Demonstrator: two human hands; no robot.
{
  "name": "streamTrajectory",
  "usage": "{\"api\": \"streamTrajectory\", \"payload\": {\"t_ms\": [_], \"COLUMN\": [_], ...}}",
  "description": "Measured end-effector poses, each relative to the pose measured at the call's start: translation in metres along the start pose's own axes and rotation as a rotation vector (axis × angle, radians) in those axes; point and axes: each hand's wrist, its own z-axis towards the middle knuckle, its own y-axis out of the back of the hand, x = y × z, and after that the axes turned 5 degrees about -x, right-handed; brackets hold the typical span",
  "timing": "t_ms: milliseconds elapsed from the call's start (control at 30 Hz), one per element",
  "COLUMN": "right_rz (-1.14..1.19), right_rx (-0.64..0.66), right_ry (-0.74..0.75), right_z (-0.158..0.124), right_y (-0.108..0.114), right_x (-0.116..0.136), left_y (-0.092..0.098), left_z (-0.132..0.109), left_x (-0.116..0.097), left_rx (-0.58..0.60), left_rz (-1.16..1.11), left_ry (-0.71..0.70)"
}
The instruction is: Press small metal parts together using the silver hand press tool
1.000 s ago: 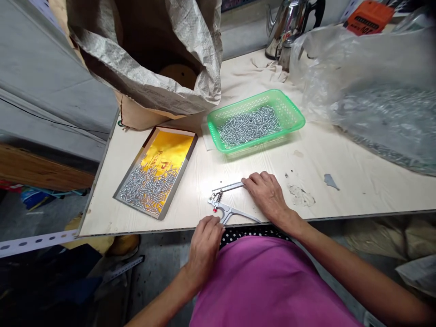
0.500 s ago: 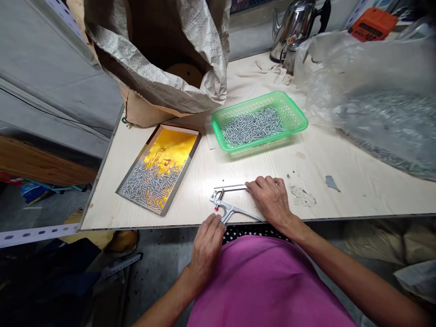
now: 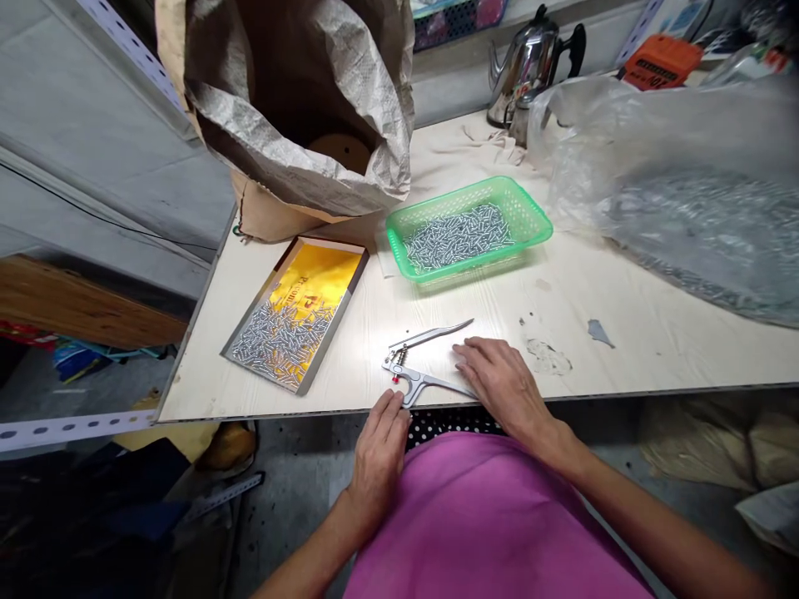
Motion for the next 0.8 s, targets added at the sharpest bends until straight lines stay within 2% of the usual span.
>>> {"api": "streamTrajectory", "payload": {"t_ms": [67,167,300,400,600,800], "right_rz": [0.019,-0.053,-0.217,-0.259,-0.154,-0.057], "right_rx": [0.005,0.056,0.190,0.215,0.229,0.272], "right_ry": [0.037,0.089,0.193,0.275,0.396,0.409], "right_z": [0.001,0.023,0.061,0.079,0.093,0.106], "right_y": [0.001,-0.008,-0.026,-0.034,-0.031,-0.028], "right_x": [0.008,0.012,0.003,-0.011,-0.038,-0.044], "left_y": [0.001,0.001,-0.005,-0.014,-0.030,-0.036], "left_z": [0.004,0.014,0.028,0.035,0.034,0.027], "left_x": [0.001,-0.001,-0.009,-0.016,-0.016,-0.013], "left_rx": [-0.011,-0.024,-0.026,-0.030,-0.048,-0.052], "left_rz": [-0.010,-0.039,-0.073,-0.036,0.043,0.038], "left_ry": [0.010,0.026,0.053,0.056,-0.004,-0.017]}}
